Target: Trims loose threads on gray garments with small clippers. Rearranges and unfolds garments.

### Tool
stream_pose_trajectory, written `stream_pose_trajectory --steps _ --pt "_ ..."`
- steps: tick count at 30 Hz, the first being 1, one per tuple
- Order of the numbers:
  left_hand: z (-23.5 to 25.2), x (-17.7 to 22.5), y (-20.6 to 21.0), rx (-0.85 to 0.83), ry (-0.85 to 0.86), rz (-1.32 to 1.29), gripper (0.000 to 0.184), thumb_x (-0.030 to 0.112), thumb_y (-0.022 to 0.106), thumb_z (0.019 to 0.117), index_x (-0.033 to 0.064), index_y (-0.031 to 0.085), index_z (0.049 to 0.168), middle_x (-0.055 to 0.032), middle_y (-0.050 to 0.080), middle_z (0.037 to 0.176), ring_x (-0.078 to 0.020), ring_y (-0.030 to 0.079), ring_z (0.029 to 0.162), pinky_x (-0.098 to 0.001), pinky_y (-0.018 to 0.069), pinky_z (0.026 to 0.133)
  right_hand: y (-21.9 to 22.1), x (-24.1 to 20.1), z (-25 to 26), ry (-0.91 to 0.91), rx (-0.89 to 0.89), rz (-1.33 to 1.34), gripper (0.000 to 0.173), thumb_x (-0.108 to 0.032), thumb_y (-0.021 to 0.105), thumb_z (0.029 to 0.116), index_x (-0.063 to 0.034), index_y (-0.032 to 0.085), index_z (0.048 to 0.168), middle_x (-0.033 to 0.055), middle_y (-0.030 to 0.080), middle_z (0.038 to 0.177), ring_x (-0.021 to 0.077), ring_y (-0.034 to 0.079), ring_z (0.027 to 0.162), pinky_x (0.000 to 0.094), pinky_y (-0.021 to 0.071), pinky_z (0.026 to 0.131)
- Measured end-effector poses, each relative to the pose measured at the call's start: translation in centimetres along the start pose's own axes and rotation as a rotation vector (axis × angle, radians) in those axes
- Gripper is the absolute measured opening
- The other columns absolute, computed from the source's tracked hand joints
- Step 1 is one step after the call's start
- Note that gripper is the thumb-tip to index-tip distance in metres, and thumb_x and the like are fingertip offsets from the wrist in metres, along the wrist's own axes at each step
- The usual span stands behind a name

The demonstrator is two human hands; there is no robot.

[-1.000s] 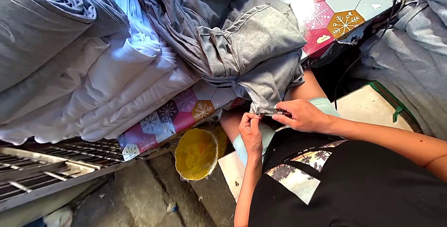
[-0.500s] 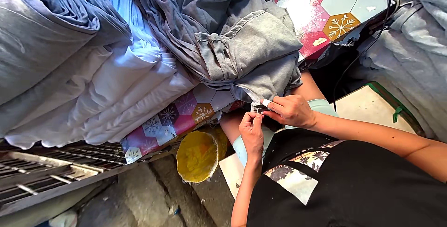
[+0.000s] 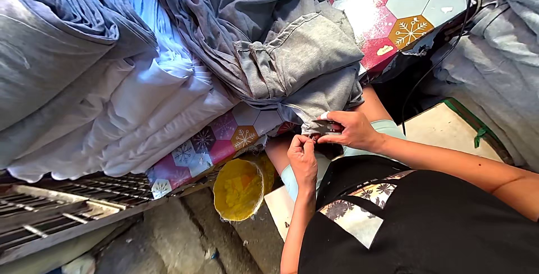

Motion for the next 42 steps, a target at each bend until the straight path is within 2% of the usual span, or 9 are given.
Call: stream_pose_trajectory --steps 6,10,12,16,20,25,32,39,42 --pt "0.8 0.6 -4.7 0.013 -0.027 0.137 0.018 -0.003 0.043 0.0944 0.0008 0.057 0.084 -0.0106 0.077 0.094 -0.0189 0.076 0.088 -0.0356 0.0629 0.083 1.1 1.4 0.2 0.265 -0.132 0.268 0.015 -0.016 0.079 0.0865 -0.0042 0.07 0.085 0.0005 0.059 0.064 0.0064 0.052 0.057 0.0271 0.0447 0.055" --pt "1.6 1.2 -14.0 0.341 -0.162 0.812 0.042 0.016 0.05 0.1057 -0.0135 0.053 0.135 -0.0318 0.053 0.14 -0.0407 0.054 0.13 -0.0532 0.0404 0.111 1.2 0.8 0.2 0.319 -0.125 0.339 0.014 -0.014 0.077 0.0877 -0.0043 0.069 0.083 -0.0012 0.057 0.063 0.0022 0.05 0.054 0.0212 0.0413 0.052" --pt "1.3 1.7 -13.5 0.257 -0.253 0.806 0.04 0.023 0.05 0.1077 -0.0115 0.063 0.124 -0.0296 0.063 0.125 -0.0372 0.062 0.118 -0.0517 0.047 0.103 1.5 0.3 0.2 0.348 -0.112 0.375 0.014 -0.013 0.077 0.0883 -0.0036 0.068 0.084 -0.0008 0.056 0.063 0.0023 0.049 0.054 0.021 0.0408 0.052" --pt "0.0 0.7 -5.4 -0.125 -0.484 0.055 0.04 0.018 0.033 0.1118 -0.008 0.063 0.116 -0.0121 0.072 0.112 -0.0165 0.071 0.102 -0.0335 0.0584 0.09 2.2 -0.9 0.3 0.294 -0.066 0.363 0.014 -0.012 0.077 0.0861 -0.003 0.068 0.084 -0.0002 0.058 0.064 0.0028 0.051 0.056 0.0212 0.0426 0.054" --pt "0.2 -0.3 -0.6 0.055 -0.495 -0.414 0.022 0.002 0.044 0.106 0.0019 0.064 0.098 -0.0049 0.071 0.082 -0.0113 0.07 0.075 -0.026 0.0604 0.075 2.9 -0.9 -0.4 0.097 -0.089 0.232 0.018 -0.017 0.076 0.0835 -0.0007 0.068 0.083 0.0063 0.061 0.068 0.0136 0.057 0.061 0.0336 0.0468 0.057" --pt "0.6 1.3 -1.2 0.258 -0.325 -0.331 0.019 0.001 0.05 0.1046 0.0006 0.066 0.095 -0.0039 0.071 0.079 -0.009 0.07 0.068 -0.0229 0.0605 0.064 0.9 0.0 -0.3 0.227 -0.069 0.421 0.011 -0.01 0.074 0.0899 0.0001 0.071 0.09 0.0025 0.065 0.075 0.0008 0.057 0.065 0.0178 0.049 0.062" --pt "0.2 1.6 -1.0 0.281 -0.267 -0.349 0.018 -0.001 0.043 0.1058 -0.0006 0.059 0.098 -0.0069 0.07 0.08 -0.013 0.072 0.069 -0.0278 0.0633 0.068 1.0 -1.3 0.7 0.193 -0.007 0.433 0.017 -0.015 0.08 0.0856 -0.0006 0.071 0.085 0.0021 0.065 0.079 0.0002 0.058 0.068 0.0147 0.0487 0.062" --pt "-0.4 1.5 0.0 0.291 -0.252 -0.338 0.013 -0.013 0.053 0.0969 -0.0013 0.059 0.094 -0.0063 0.071 0.078 -0.0135 0.072 0.068 -0.0282 0.0635 0.07 1.3 -2.5 1.0 0.232 -0.035 0.334 0.009 -0.01 0.078 0.0847 -0.0025 0.072 0.084 0.0019 0.065 0.073 0.0028 0.057 0.064 0.02 0.0469 0.059" --pt "-0.5 1.4 0.1 0.284 -0.249 -0.324 0.014 -0.014 0.055 0.096 -0.0018 0.06 0.092 -0.0055 0.071 0.076 -0.0113 0.071 0.066 -0.0261 0.0627 0.067 1.4 -2.6 0.7 0.191 -0.075 0.188 0.024 -0.025 0.081 0.0846 -0.0021 0.072 0.087 0.0061 0.067 0.079 0.0146 0.063 0.07 0.0352 0.0511 0.063"
Point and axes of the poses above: each hand's wrist, its own z-axis towards the middle knuckle, its own y-axis out of the palm, x = y × z, the point moved 2 cm from there along z, towards the middle knuckle
